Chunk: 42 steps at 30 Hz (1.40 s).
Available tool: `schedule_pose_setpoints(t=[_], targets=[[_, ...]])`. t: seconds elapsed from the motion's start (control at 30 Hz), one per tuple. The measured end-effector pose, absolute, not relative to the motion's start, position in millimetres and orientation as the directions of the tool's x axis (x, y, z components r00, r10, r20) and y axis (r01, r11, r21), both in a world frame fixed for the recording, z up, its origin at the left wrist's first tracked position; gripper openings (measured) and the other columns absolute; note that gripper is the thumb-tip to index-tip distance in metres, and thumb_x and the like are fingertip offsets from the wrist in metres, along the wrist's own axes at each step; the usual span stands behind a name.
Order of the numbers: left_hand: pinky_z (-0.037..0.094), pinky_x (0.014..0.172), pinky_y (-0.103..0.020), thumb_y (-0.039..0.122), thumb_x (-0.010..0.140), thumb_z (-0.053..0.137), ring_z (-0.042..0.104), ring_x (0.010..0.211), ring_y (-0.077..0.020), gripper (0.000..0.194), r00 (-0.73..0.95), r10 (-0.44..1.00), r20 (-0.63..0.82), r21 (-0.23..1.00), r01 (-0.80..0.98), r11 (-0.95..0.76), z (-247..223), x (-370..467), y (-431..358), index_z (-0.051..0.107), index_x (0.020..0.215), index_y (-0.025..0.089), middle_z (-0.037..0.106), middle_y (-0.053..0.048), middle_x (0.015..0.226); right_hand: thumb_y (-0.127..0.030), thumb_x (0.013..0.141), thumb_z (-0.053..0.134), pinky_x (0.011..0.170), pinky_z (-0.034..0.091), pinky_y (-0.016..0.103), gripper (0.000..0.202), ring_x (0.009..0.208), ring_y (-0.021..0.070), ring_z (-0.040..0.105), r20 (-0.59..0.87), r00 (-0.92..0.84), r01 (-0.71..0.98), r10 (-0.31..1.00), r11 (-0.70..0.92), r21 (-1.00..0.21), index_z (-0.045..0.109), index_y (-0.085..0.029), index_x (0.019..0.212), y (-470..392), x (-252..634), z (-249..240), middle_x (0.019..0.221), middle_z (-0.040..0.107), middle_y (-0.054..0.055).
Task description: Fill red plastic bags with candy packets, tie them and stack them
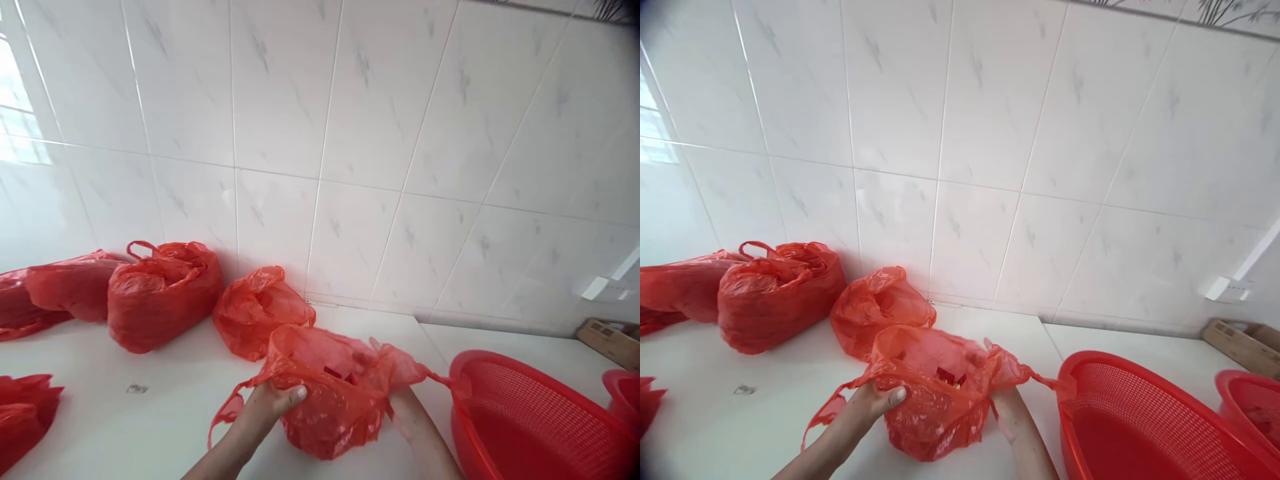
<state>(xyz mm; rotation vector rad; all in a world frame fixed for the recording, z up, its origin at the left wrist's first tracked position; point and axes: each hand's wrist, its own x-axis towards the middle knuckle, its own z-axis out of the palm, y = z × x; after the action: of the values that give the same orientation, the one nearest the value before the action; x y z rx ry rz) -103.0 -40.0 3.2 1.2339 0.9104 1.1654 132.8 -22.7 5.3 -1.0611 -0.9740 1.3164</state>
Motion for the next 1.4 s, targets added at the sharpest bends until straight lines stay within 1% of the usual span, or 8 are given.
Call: schedule_pose_setpoints(t=[0.17, 0.5, 0.7, 0.9, 1.07, 1.17, 1.23, 1.4], targets=[[0.048, 0.088, -0.041, 0.046, 0.071, 0.071, 0.059, 0.105, -0.0327, 0.04, 0.047, 0.997, 0.061, 0.953, -0.301, -0.044, 31, -94, -36, 0.069, 0.101, 0.019, 0.069, -0.011, 0.106, -0.044, 0.071, 0.072, 0.064, 0.048, 0.027, 0.024, 0.069, 0.017, 0.062, -0.018, -0.038, -0.422, 0.999, -0.032, -0.906, 0.07, -0.022, 0.079, -13, 139, 10, 0.071, 0.067, 0.0], [0.047, 0.083, -0.034, 0.034, 0.081, 0.064, 0.058, 0.1, -0.0279, 0.027, 0.212, 0.975, 0.059, 0.771, -0.63, 0.09, 56, -97, -53, 0.067, 0.103, 0.018, 0.066, -0.007, 0.102, -0.033, 0.072, 0.071, 0.094, 0.047, 0.045, 0.014, 0.11, 0.0267, 0.06, -0.076, 0.164, -0.796, 0.984, 0.086, -0.599, 0.072, -0.024, 0.083, -38, 150, 57, 0.111, 0.069, 0.005], [0.043, 0.067, -0.024, 0.03, 0.077, 0.071, 0.055, 0.07, -0.0134, 0.031, 0.24, 0.968, 0.075, 0.741, -0.662, 0.107, 56, -91, -63, 0.061, 0.106, 0.025, 0.058, 0.002, 0.075, -0.02, 0.07, 0.073, 0.062, 0.05, 0.025, 0.019, 0.049, 0.0066, 0.046, -0.096, 0.085, -0.834, 0.992, 0.018, -0.552, 0.056, -0.022, 0.061, -51, 145, 66, 0.05, 0.043, -0.009], [0.039, 0.055, -0.018, 0.041, 0.077, 0.07, 0.049, 0.058, -0.008, 0.026, 0.109, 0.984, -0.144, 0.692, -0.699, 0.179, 55, -87, -60, 0.062, 0.083, 0.017, 0.051, 0.003, 0.067, -0.035, 0.07, 0.073, 0.045, 0.036, 0.019, 0.019, 0.042, 0.0053, 0.028, -0.109, 0.098, -0.709, 0.989, -0.008, -0.705, 0.063, -0.023, 0.081, -55, 139, 65, 0.049, 0.033, -0.009], [0.044, 0.058, -0.02, 0.035, 0.079, 0.069, 0.053, 0.06, -0.0085, 0.019, 0.054, 0.975, -0.217, 0.654, -0.734, 0.186, 54, -91, -57, 0.062, 0.079, 0.017, 0.056, 0.002, 0.07, -0.036, 0.073, 0.073, 0.057, 0.047, 0.027, 0.022, 0.058, 0.0129, 0.053, -0.002, 0.019, -0.557, 1.0, 0.009, -0.83, 0.06, -0.021, 0.064, -57, 144, 57, 0.058, 0.053, -0.002], [0.049, 0.072, -0.027, 0.032, 0.081, 0.066, 0.061, 0.08, -0.0145, 0.016, 0.036, 0.978, -0.206, 0.613, -0.774, 0.157, 57, -95, -56, 0.062, 0.077, 0.017, 0.064, -0.003, 0.089, -0.039, 0.075, 0.07, 0.078, 0.051, 0.04, 0.015, 0.09, 0.024, 0.062, -0.008, 0.078, -0.552, 0.997, 0.037, -0.833, 0.065, -0.025, 0.08, -62, 147, 57, 0.095, 0.067, 0.004], [0.05, 0.076, -0.032, 0.03, 0.082, 0.064, 0.061, 0.084, -0.0172, 0.014, 0.048, 0.986, -0.161, 0.573, -0.809, 0.133, 62, -96, -55, 0.061, 0.077, 0.017, 0.064, -0.004, 0.087, -0.037, 0.078, 0.067, 0.082, 0.051, 0.041, 0.011, 0.085, 0.0211, 0.063, 0.001, 0.07, -0.629, 0.998, 0.045, -0.776, 0.065, -0.028, 0.085, -66, 145, 63, 0.087, 0.066, 0.001], [0.041, 0.051, -0.021, 0.025, 0.084, 0.058, 0.039, 0.047, -0.0069, 0.012, 0.092, 0.994, -0.066, 0.516, -0.849, 0.113, 78, -87, -57, 0.056, 0.075, 0.018, 0.036, 0.007, 0.054, -0.033, 0.077, 0.066, 0.041, 0.033, 0.019, 0.01, 0.039, 0.0058, 0.023, 0.083, -0.044, -0.696, 0.996, 0.029, -0.718, 0.064, -0.024, 0.075, -75, 130, 78, 0.046, 0.023, -0.009]])
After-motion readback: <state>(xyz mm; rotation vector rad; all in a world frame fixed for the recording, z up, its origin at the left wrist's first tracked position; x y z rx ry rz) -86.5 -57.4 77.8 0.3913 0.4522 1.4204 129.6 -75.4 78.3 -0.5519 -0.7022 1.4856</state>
